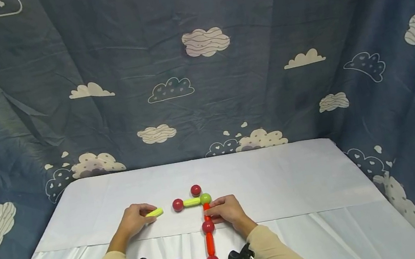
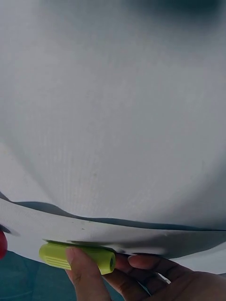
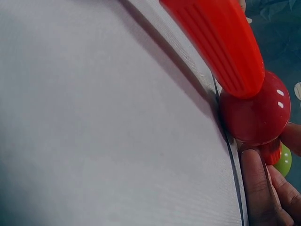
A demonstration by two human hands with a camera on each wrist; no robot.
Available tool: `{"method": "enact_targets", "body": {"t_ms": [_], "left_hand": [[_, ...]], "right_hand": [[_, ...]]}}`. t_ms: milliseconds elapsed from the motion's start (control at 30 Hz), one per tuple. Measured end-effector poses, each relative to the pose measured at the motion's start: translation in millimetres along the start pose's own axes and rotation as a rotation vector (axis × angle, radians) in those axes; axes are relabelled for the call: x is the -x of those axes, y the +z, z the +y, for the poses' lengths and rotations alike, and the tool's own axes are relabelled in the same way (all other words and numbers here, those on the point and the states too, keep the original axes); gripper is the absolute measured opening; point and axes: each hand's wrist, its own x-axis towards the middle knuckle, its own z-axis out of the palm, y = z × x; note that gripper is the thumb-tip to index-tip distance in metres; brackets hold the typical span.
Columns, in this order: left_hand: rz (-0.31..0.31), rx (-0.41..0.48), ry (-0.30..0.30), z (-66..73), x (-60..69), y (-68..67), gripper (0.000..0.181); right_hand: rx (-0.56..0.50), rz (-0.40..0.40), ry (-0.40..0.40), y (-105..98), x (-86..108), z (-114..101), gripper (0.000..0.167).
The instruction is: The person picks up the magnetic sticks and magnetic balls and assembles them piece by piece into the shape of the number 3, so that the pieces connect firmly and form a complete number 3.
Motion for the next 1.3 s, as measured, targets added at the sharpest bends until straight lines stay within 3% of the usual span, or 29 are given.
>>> {"method": "enact_targets", "body": {"t_ms": [567, 867, 1300], "left_hand": [[-0.044, -0.019, 0.008, 8.5, 8.7, 1.0, 0.024], [-0.082, -0.044, 0.099, 21.7, 21.7, 4.5, 0.023], [-0.126, 0.023, 0.182, 37.3, 32.9, 22.4, 0.021]], "right_hand": [[-0.003, -0.002, 0.006, 0.3, 1.8, -0.3, 0.028], [-0.001, 0.005, 0.009, 1.5, 0.4, 0.9, 0.028], [-0.002, -0.007, 0.01, 0.0, 0.7, -1.1, 0.026]]}}
